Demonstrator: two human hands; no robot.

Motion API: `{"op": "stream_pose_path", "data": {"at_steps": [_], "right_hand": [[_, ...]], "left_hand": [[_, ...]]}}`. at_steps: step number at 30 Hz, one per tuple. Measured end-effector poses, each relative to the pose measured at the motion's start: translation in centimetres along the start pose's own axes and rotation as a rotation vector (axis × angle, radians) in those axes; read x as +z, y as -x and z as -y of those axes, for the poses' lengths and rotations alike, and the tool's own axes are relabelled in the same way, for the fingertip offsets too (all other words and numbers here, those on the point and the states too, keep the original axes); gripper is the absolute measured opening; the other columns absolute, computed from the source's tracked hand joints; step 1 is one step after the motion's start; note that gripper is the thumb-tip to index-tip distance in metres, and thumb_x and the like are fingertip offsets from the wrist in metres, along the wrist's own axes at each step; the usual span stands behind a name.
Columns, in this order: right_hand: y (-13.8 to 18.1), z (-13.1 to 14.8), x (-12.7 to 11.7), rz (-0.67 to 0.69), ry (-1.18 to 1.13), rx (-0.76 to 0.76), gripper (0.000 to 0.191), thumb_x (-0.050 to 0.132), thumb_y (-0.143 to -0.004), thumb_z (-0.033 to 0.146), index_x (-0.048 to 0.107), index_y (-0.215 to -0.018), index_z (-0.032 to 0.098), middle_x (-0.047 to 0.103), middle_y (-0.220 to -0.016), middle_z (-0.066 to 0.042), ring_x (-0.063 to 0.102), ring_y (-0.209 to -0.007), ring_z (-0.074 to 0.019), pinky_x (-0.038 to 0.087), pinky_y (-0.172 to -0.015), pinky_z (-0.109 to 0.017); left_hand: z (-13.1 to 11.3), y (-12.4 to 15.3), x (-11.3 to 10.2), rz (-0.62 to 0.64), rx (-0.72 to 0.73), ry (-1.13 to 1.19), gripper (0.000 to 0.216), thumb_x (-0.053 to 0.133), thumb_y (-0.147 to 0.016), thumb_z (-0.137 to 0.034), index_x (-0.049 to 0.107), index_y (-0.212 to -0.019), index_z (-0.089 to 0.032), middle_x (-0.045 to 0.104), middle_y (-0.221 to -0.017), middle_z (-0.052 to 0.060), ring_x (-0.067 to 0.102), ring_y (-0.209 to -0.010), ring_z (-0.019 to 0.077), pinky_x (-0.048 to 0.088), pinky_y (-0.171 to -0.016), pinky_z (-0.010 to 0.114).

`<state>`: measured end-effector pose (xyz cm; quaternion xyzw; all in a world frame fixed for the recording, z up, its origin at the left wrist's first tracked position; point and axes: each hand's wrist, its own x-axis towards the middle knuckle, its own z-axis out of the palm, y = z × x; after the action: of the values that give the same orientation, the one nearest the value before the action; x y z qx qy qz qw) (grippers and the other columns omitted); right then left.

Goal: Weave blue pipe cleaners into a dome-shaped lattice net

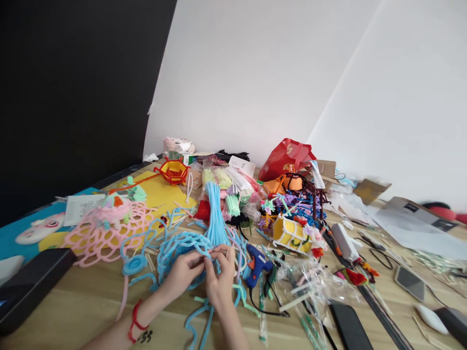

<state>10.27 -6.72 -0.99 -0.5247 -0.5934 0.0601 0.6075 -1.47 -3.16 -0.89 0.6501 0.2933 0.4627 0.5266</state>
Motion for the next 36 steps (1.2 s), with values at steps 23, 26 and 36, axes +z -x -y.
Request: {"op": "stream_pose_path", "data": {"at_steps": [23,26,36], "right_hand": [[0.9,0.1,1.6,0.295,-0.707,0.653,0.056,0.064,-0.065,0.015,0.047,-0.117,0.022,0.065,-0.099,-0.005,0.065,-0.076,-0.0194,0.055,-0.057,-0.03],[0.9,0.1,1.6,0.286,-0.782,0.667,0.048,0.064,-0.064,0.014,0.053,-0.111,0.022,0.067,-0.092,-0.003,0.065,-0.08,-0.0202,0.054,-0.062,-0.031],[0.0,-0.1,1.1,0.149,-0.631,0.619,0.031,0.065,-0.073,0.029,0.056,-0.102,0.021,0.068,-0.09,-0.004,0.064,-0.075,-0.0197,0.052,-0.059,-0.028]], "left_hand": [[-0.8,0.2,-0.4,-0.105,-0.014,0.175,0.007,0.06,-0.074,-0.023,0.061,-0.077,-0.016,0.07,-0.084,0.006,0.068,-0.077,0.0194,0.054,-0.076,0.031],[-0.8,0.4,-0.6,-0.109,0.055,0.058,0.007,0.056,-0.073,-0.015,0.061,-0.078,-0.017,0.069,-0.085,0.006,0.067,-0.081,0.0195,0.055,-0.075,0.029],[-1.5,0.6,-1.1,-0.211,0.282,-0.34,0.014,0.055,-0.08,-0.017,0.067,-0.087,-0.021,0.069,-0.089,0.006,0.067,-0.081,0.0186,0.055,-0.072,0.026]]}}
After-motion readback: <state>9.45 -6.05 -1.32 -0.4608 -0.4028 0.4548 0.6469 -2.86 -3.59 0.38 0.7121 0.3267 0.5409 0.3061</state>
